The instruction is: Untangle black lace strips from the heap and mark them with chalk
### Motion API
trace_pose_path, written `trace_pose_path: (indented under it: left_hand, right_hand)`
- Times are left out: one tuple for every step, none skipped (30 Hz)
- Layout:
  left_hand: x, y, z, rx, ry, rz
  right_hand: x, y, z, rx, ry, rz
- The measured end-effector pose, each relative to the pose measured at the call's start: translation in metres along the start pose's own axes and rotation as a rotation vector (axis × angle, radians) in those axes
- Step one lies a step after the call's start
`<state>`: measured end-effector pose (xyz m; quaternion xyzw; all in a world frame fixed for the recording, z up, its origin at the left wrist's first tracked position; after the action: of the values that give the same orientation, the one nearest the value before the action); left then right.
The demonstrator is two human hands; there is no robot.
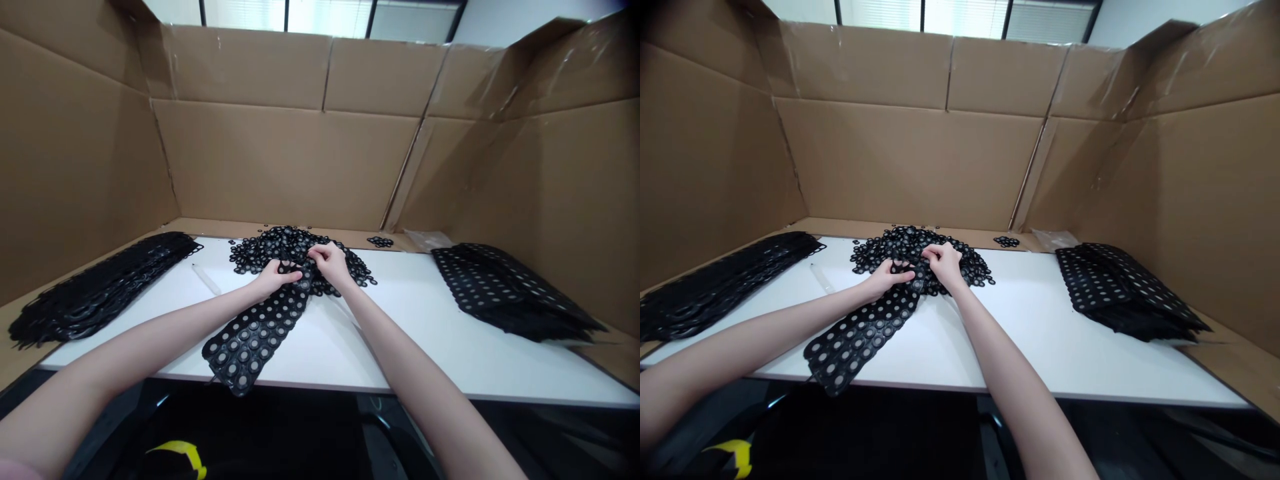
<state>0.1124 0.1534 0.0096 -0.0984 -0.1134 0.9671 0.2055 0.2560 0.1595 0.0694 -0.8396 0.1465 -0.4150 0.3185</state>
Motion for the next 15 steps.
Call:
trace_pose_path:
  left_hand:
    - [0.002,0.000,-0.001,-0.003,0.009,0.018]
    - [0.004,0.001,-0.002,-0.005,0.016,0.032]
    - [0.005,0.001,-0.003,-0.006,0.020,0.039]
    - [0.006,0.001,-0.004,-0.004,0.022,0.039]
    - [0.005,0.001,-0.005,-0.001,0.021,0.033]
    - [0.005,0.001,-0.005,0.001,0.022,0.030]
    - [0.005,0.001,-0.005,-0.001,0.020,0.031]
    - [0.005,0.001,-0.005,-0.007,0.018,0.031]
    - [0.004,0.001,-0.004,-0.014,0.014,0.027]
    - [0.003,0.001,-0.002,-0.024,0.010,0.019]
    - [0.002,0.000,-0.001,-0.034,0.006,0.012]
    - [0.001,0.000,0.000,-0.043,0.004,0.008]
    - [0.001,0.000,0.001,-0.047,0.003,0.007]
    - [0.000,0.000,0.001,-0.047,0.004,0.007]
    - [-0.001,0.000,0.002,-0.044,0.004,0.005]
  right_hand:
    - [0.008,-0.002,0.008,-0.026,-0.027,0.039]
    - [0.017,-0.003,0.018,-0.060,-0.061,0.085]
    - [0.027,-0.003,0.031,-0.109,-0.092,0.144]
    - [0.038,-0.002,0.044,-0.164,-0.108,0.210]
    - [0.045,0.000,0.056,-0.210,-0.093,0.253]
    - [0.049,0.001,0.065,-0.249,-0.053,0.267]
    - [0.048,0.002,0.071,-0.267,-0.015,0.257]
    - [0.042,0.001,0.072,-0.256,0.010,0.222]
    - [0.033,0.000,0.069,-0.227,0.034,0.175]
    - [0.022,-0.002,0.064,-0.188,0.061,0.124]
    - [0.012,-0.003,0.057,-0.152,0.091,0.078]
    - [0.004,-0.003,0.050,-0.124,0.118,0.049]
    - [0.000,-0.004,0.042,-0.100,0.141,0.036]
    - [-0.002,-0.004,0.034,-0.077,0.152,0.037]
    - [0.000,-0.004,0.026,-0.055,0.149,0.048]
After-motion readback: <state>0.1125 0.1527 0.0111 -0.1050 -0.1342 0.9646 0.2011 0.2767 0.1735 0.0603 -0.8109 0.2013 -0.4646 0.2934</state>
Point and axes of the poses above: each hand's wrist, its own y-axis away from the middle knuckle, its own x-axis out of the back of the hand, z = x × y, the point moved 10 cm from there along -y, towards the middle knuckle, and after that the axes turned 10 degrees about y, right-handed, at the moved point
